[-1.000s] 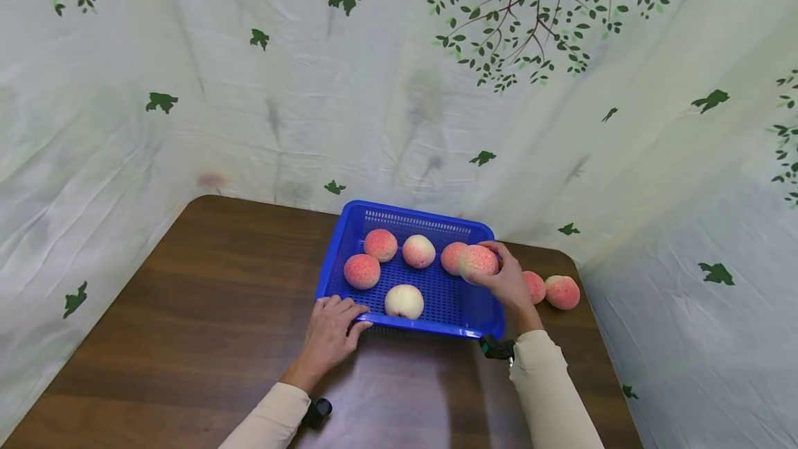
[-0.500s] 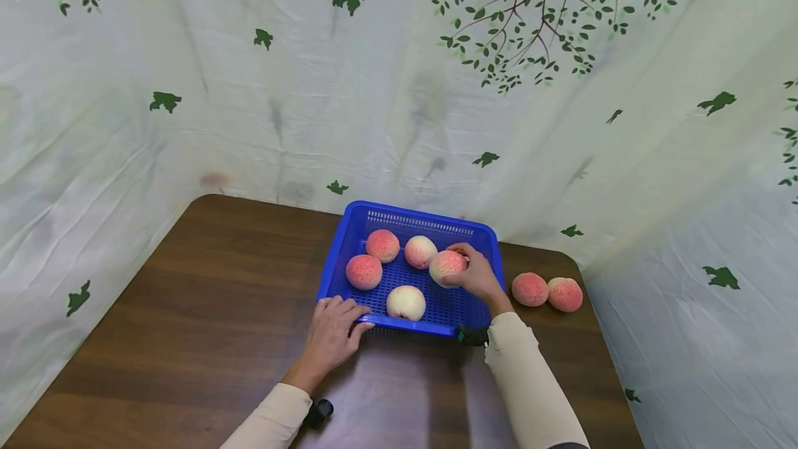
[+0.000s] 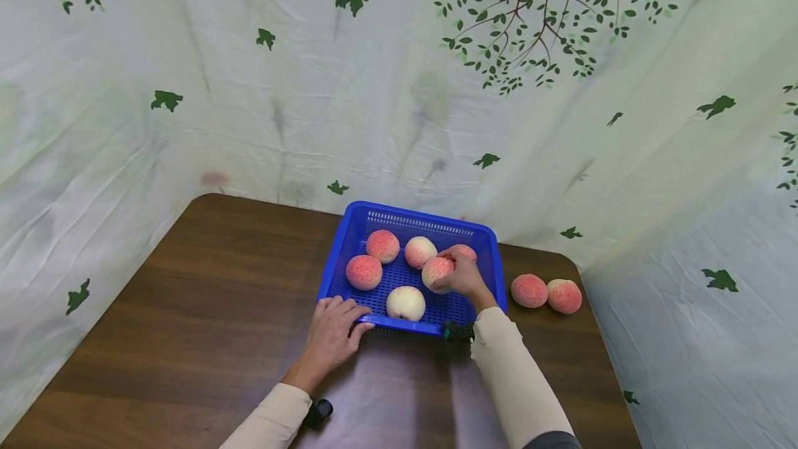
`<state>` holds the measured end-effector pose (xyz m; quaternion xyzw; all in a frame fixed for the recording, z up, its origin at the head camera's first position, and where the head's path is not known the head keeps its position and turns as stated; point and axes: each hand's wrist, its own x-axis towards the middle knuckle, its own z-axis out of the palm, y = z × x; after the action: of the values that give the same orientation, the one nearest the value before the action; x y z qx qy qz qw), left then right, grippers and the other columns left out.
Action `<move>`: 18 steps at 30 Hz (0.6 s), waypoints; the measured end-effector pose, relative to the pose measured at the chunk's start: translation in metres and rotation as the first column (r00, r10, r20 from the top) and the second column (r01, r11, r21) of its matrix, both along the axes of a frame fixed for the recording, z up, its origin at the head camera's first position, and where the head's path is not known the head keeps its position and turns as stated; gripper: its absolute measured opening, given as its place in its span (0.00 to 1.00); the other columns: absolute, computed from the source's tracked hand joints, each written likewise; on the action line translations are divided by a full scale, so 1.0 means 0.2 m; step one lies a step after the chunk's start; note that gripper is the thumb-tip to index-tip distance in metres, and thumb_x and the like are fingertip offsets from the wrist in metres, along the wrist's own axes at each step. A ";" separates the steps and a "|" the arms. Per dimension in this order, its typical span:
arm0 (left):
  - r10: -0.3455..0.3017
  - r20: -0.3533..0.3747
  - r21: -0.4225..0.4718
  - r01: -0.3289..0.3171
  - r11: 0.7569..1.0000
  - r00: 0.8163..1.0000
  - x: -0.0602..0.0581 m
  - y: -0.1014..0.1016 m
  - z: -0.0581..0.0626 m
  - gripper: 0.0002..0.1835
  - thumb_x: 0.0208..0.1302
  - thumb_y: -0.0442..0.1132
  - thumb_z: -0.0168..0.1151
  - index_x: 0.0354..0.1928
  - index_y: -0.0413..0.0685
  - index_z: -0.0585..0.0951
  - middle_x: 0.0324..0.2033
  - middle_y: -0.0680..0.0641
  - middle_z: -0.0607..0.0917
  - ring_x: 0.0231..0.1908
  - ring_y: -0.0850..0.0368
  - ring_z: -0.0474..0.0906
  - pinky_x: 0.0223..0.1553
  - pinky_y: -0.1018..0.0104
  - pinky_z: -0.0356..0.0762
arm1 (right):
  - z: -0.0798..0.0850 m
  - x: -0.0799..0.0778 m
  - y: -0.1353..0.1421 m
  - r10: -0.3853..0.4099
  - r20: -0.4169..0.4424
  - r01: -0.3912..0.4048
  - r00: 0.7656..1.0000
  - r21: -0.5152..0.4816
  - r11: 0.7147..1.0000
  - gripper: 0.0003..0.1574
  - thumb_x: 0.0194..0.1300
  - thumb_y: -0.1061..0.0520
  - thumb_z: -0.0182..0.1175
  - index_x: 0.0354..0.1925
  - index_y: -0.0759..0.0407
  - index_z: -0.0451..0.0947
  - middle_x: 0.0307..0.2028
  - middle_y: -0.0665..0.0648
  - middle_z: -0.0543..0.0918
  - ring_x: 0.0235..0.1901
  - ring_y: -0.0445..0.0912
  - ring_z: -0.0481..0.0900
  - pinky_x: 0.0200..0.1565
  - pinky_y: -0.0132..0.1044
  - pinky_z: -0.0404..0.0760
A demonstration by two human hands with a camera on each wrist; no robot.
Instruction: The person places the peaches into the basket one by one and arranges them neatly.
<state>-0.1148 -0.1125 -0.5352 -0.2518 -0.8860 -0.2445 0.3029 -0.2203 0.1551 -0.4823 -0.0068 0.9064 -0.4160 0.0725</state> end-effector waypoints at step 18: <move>-0.001 -0.006 0.002 0.001 1.000 1.000 0.00 0.00 -0.01 0.11 0.55 0.50 0.64 0.33 0.53 0.85 0.26 0.55 0.81 0.29 0.54 0.71 0.39 0.56 0.65 | -0.09 0.00 -0.05 0.009 0.034 -0.010 0.999 0.029 1.000 0.39 0.32 0.70 0.74 0.49 0.64 0.75 0.47 0.64 0.79 0.48 0.56 0.76 0.54 0.52 0.73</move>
<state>-0.1152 -0.1124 -0.5367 -0.2524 -0.8847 -0.2448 0.3060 -0.2197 0.1445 -0.5013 -0.0030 0.9109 -0.4026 0.0902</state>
